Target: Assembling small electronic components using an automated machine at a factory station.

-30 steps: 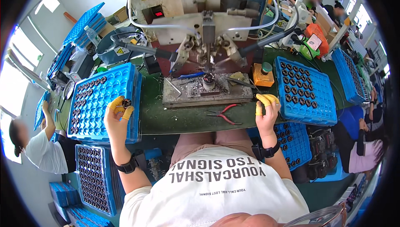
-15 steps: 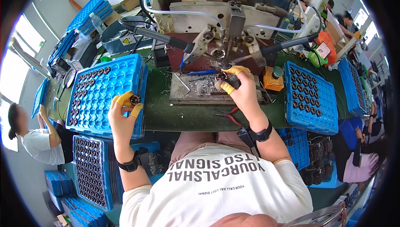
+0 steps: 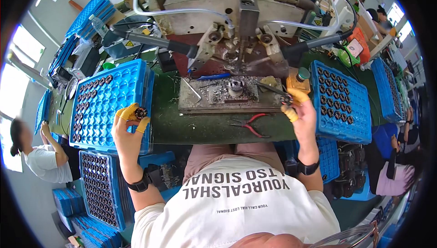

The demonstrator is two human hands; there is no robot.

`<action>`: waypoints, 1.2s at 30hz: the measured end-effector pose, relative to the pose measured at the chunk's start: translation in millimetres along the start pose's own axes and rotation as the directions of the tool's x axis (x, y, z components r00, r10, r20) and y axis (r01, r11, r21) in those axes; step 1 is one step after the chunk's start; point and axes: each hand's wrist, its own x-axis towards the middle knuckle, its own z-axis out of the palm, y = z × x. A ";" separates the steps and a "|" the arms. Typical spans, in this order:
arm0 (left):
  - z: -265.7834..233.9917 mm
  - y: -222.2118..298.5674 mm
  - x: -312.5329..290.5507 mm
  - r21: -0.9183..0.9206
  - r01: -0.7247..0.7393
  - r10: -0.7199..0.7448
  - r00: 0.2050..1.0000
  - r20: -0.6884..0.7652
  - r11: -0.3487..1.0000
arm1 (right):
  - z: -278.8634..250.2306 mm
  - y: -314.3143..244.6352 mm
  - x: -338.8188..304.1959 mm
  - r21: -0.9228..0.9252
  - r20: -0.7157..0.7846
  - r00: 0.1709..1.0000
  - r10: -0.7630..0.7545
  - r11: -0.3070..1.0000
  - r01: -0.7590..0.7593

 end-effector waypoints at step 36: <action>0.4 -29.9 2.8 0.054 0.009 -0.009 1.000 0.009 0.998 | -240.4 131.6 -206.5 -0.788 -0.463 0.798 0.386 0.232 -0.570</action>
